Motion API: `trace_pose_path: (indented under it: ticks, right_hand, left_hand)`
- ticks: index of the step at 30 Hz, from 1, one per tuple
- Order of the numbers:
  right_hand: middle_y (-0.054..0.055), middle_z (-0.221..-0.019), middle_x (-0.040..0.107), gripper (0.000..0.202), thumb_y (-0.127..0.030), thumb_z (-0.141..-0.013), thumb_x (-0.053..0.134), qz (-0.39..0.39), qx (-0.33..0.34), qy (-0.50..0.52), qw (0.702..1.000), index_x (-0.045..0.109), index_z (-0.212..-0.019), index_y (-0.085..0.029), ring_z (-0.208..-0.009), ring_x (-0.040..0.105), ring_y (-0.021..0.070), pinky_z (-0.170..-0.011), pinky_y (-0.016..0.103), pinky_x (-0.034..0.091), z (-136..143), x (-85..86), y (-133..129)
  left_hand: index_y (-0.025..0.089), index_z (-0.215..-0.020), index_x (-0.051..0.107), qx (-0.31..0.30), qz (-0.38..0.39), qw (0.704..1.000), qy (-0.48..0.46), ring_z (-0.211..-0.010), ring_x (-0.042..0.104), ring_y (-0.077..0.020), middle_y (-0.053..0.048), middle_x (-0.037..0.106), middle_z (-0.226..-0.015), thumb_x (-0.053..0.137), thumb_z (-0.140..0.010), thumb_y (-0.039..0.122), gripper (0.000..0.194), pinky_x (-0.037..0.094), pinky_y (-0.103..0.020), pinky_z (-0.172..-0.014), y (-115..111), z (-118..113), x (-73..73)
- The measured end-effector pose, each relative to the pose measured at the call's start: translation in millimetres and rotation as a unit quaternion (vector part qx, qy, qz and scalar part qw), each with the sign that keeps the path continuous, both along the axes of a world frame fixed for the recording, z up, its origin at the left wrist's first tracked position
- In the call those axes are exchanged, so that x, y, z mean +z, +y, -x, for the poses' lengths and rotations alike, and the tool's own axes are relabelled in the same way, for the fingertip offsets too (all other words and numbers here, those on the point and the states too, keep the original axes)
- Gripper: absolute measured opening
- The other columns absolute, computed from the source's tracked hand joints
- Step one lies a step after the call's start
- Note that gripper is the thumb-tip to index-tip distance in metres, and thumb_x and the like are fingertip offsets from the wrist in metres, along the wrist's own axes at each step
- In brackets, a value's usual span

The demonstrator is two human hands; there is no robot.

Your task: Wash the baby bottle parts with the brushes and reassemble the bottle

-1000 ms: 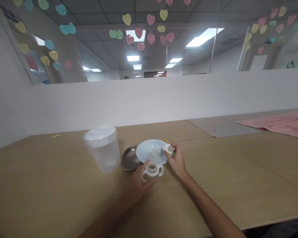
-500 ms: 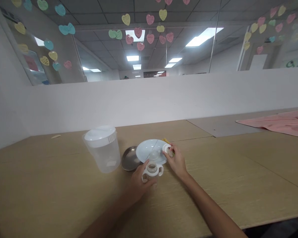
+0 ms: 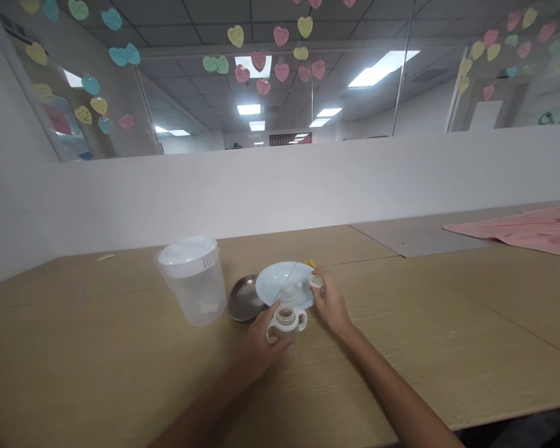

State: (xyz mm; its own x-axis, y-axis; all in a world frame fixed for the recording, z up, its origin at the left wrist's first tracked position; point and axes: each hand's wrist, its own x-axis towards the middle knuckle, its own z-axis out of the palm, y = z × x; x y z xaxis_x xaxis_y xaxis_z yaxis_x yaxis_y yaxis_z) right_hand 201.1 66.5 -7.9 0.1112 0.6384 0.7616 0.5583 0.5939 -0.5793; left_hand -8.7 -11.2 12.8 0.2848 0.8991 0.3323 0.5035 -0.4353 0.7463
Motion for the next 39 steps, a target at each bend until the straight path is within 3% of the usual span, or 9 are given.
trace_pose_path:
  ticks: [8, 15, 19, 22, 26, 30, 32, 35, 39]
  right_hand:
    - [0.009, -0.125, 0.051, 0.038, -0.032, -0.094, 0.032, 0.026, 0.031, -0.093, 0.995, 0.053, -0.126, -0.029, -0.121, 0.046, 0.0225, -0.101, 0.045, 0.039, 1, -3.5, -1]
    - [0.008, -0.139, 0.042, 0.055, -0.036, -0.092, 0.038, 0.042, 0.05, -0.12, 0.991, 0.023, -0.144, -0.028, -0.125, 0.043, 0.0225, -0.104, 0.044, 0.036, 4, -2.0, -4]
    - [0.011, -0.121, 0.055, 0.059, -0.047, -0.085, 0.048, 0.077, -0.004, -0.052, 0.996, 0.034, -0.136, -0.022, -0.109, 0.055, 0.0247, -0.094, 0.043, 0.044, 3, -1.5, -4]
    - [0.009, -0.109, 0.059, 0.06, -0.052, -0.079, 0.054, 0.11, -0.023, -0.005, 0.994, 0.041, -0.129, -0.021, -0.099, 0.059, 0.0243, -0.088, 0.041, 0.047, 1, -1.6, -3]
    - [0.01, -0.107, 0.062, 0.061, -0.052, -0.075, 0.059, 0.127, -0.019, 0.003, 0.992, 0.045, -0.125, -0.02, -0.098, 0.06, 0.0243, -0.087, 0.04, 0.047, 0, -2.8, -1]
    - [0.01, -0.103, 0.066, 0.042, -0.05, -0.076, 0.058, 0.131, -0.025, -0.056, 0.989, 0.06, -0.105, -0.019, -0.096, 0.06, 0.0258, -0.087, 0.041, 0.046, -2, -5.4, 2]
    - [0.01, -0.098, 0.067, 0.036, -0.048, -0.079, 0.055, 0.132, -0.018, -0.087, 0.987, 0.063, -0.097, -0.018, -0.093, 0.059, 0.0259, -0.084, 0.041, 0.046, -3, -6.5, 3]
    - [0.01, -0.095, 0.068, 0.03, -0.042, -0.084, 0.049, 0.107, -0.005, -0.127, 0.986, 0.064, -0.093, -0.018, -0.09, 0.06, 0.0251, -0.083, 0.042, 0.045, -3, -7.4, 3]
    - [0.008, -0.091, 0.068, 0.026, -0.033, -0.087, 0.042, 0.063, -0.002, -0.16, 0.985, 0.064, -0.086, -0.019, -0.09, 0.06, 0.024, -0.084, 0.042, 0.044, -1, -6.4, 2]
  left_hand:
    - [0.023, -0.135, 0.044, -0.004, -0.03, 1.0, -0.006, -0.114, 0.053, -0.0245, -0.01, 0.057, -0.124, 0.07, -0.07, 0.032, 0.071, 0.041, -0.041, -0.1, 2, 1, -4.2]
    - [0.021, -0.134, 0.045, -0.004, -0.036, 0.999, -0.01, -0.113, 0.054, -0.0248, -0.01, 0.058, -0.122, 0.07, -0.071, 0.033, 0.069, 0.044, -0.041, -0.098, 2, 2, -3.7]
    - [0.023, -0.134, 0.044, -0.01, -0.048, 0.999, -0.014, -0.115, 0.053, -0.0254, -0.01, 0.057, -0.124, 0.07, -0.072, 0.031, 0.068, 0.043, -0.042, -0.099, 2, 1, -7.1]
    - [0.023, -0.14, 0.031, -0.025, -0.063, 0.997, -0.023, -0.114, 0.054, -0.0241, -0.011, 0.054, -0.128, 0.07, -0.072, 0.031, 0.079, 0.045, -0.043, -0.098, 2, 2, -10.9]
    - [0.019, -0.145, 0.013, -0.052, -0.207, 0.977, 0.001, -0.126, 0.045, -0.0284, -0.018, 0.038, -0.142, 0.069, -0.073, 0.038, 0.092, 0.042, -0.046, -0.101, 8, 12, -10.2]
    - [0.017, -0.139, 0.026, 0.112, -0.453, 0.883, 0.049, -0.132, 0.034, -0.0328, -0.02, 0.039, -0.138, 0.06, -0.08, 0.03, 0.07, 0.022, -0.057, -0.108, 26, 41, 0.4]
    - [0.015, -0.136, 0.029, 0.235, -0.499, 0.832, 0.055, -0.133, 0.03, -0.0355, -0.021, 0.036, -0.138, 0.059, -0.08, 0.031, 0.066, 0.012, -0.061, -0.109, 38, 61, 6.8]
    - [0.01, -0.137, 0.026, 0.391, -0.436, 0.811, -0.011, -0.136, 0.021, -0.0375, -0.025, 0.026, -0.141, 0.059, -0.079, 0.04, 0.073, 0.01, -0.06, -0.109, 52, 90, 13.5]
    - [0.013, -0.14, 0.023, 0.527, -0.318, 0.777, -0.128, -0.133, 0.027, -0.0362, -0.023, 0.032, -0.139, 0.062, -0.073, 0.055, 0.088, 0.021, -0.056, -0.108, 67, 116, 12.1]
